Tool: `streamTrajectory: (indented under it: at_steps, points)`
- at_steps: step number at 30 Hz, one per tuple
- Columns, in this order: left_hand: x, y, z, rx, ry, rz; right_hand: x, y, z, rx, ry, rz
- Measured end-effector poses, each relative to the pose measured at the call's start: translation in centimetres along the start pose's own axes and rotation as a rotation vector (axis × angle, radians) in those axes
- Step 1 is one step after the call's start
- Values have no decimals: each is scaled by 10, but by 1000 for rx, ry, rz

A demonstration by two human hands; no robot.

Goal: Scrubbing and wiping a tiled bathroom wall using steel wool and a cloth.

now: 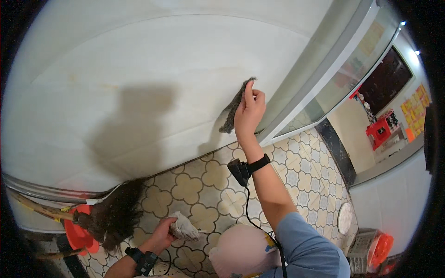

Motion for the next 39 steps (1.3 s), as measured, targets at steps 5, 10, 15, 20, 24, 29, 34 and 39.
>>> streamTrajectory:
  at_steps: [5,10,15,20,24,29,34,39]
  points:
    - [-4,-3,2,-10,21,8,45,4,-7,-7,270,-57]
    - [-8,-6,-7,-43,15,20,53,2,-8,158,194,113]
    - [-10,-18,-18,20,-78,128,12,5,16,-26,17,22]
    - [-5,-7,2,10,9,-33,60,-10,-10,109,165,159]
    - [-11,-21,-16,-53,-134,208,61,-15,-14,187,164,154]
    - [-6,-7,-8,53,-135,77,43,1,6,13,65,55]
    - [-4,-1,4,13,4,-45,79,-4,-8,186,289,131]
    - [-6,-15,-12,59,-146,41,59,14,30,20,128,167]
Point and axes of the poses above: each hand's wrist, its own z-axis towards the middle knuckle, its own y-axis out of the back of the hand, x = y × z, the point moved 2 cm from there along z, towards the middle knuckle, and after that the axes turned 1 degree about x, right-handed, at the moved point
